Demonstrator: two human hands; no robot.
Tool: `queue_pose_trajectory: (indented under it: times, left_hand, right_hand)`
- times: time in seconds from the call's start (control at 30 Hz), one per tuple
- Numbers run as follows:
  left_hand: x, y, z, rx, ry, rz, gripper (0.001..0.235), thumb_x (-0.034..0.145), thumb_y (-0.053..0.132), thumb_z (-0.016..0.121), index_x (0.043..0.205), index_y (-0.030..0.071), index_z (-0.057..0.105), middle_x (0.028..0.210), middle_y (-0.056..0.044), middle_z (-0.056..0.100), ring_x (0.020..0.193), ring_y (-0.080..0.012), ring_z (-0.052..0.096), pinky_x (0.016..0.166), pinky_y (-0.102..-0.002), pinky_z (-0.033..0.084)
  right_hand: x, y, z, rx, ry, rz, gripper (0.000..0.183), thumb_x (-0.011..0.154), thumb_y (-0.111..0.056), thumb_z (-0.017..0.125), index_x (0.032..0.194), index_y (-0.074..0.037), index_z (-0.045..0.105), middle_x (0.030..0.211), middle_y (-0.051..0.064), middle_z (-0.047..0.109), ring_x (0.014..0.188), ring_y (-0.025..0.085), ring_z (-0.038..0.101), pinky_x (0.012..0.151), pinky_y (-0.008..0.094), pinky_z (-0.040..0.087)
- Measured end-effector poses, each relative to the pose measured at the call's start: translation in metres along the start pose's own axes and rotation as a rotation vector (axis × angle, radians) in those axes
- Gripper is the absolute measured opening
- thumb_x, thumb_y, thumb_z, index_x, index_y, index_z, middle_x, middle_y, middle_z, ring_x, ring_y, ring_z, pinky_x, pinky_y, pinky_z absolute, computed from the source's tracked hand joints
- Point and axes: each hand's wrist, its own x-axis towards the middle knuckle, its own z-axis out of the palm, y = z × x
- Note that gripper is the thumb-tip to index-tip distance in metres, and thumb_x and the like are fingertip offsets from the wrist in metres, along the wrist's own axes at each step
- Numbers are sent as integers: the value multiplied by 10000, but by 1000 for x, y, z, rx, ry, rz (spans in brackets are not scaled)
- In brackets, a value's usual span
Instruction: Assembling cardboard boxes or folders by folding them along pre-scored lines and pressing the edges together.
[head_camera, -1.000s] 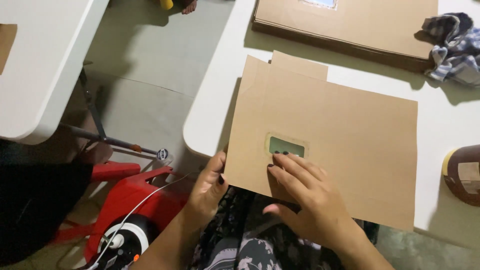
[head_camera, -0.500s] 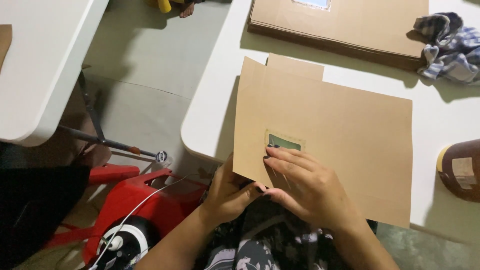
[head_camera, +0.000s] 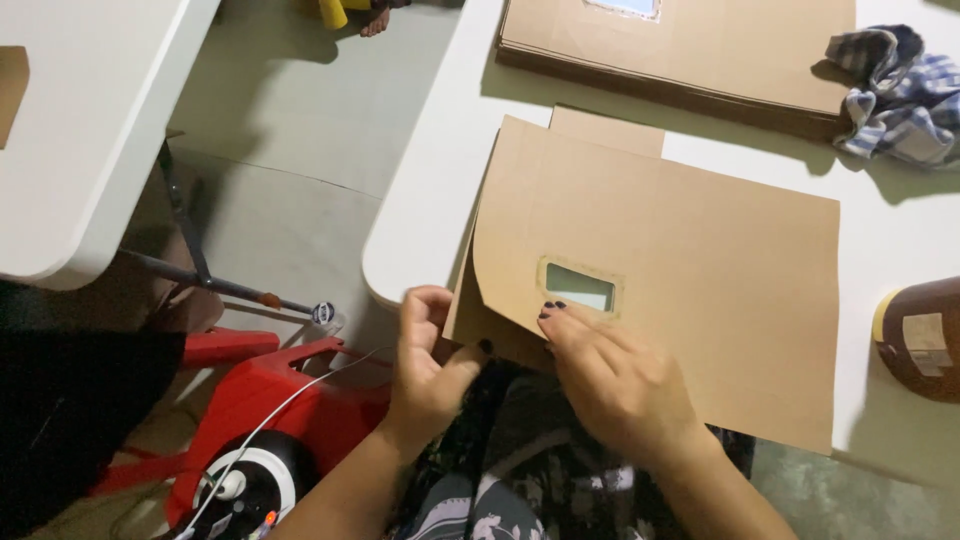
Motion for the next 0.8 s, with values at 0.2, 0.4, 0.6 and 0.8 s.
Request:
queue_pose_trajectory:
  times: [0.2,0.4,0.6,0.8]
  left_hand:
    - [25,12,-21,62,47,-245,556,905,-72,583,1413,122,466,1190,-205,693,811,-153,733,745,-230,559]
    - [27,15,-27,215,36,-127,519,850,-135,608,1340,32,637,1214,-129,684,923,-63,625,766,-140,468]
    - [27,25,-33,357,96,-168,515,877,-62,596,1370,67,668,1200,-63,670,586,-40,366,536,-164,377]
    - [42,55,-28,479,43,-433,696,877,70,568,1555,166,446,937,-45,582,575,-89,520,367,-287,578]
  right_hand:
    - [-11,-17,16,-133,-54,-56,293,1064,-101,423,1164,-5,682,1174,112,747,1075,273,744,838,352,561]
    - [-38,-4,28,-175,-191,137,462,918,-17,520,1375,9,579,1471,233,573,1403,391,529,1185,527,396]
    - [-71,16,11,-168,-298,188,536,930,30,437,1461,-15,486,1527,219,512,1438,397,479,1222,522,348]
    - [-76,4,8,-302,-223,205,421,995,-80,470,1398,-104,586,1459,106,605,1416,322,527,1206,494,357]
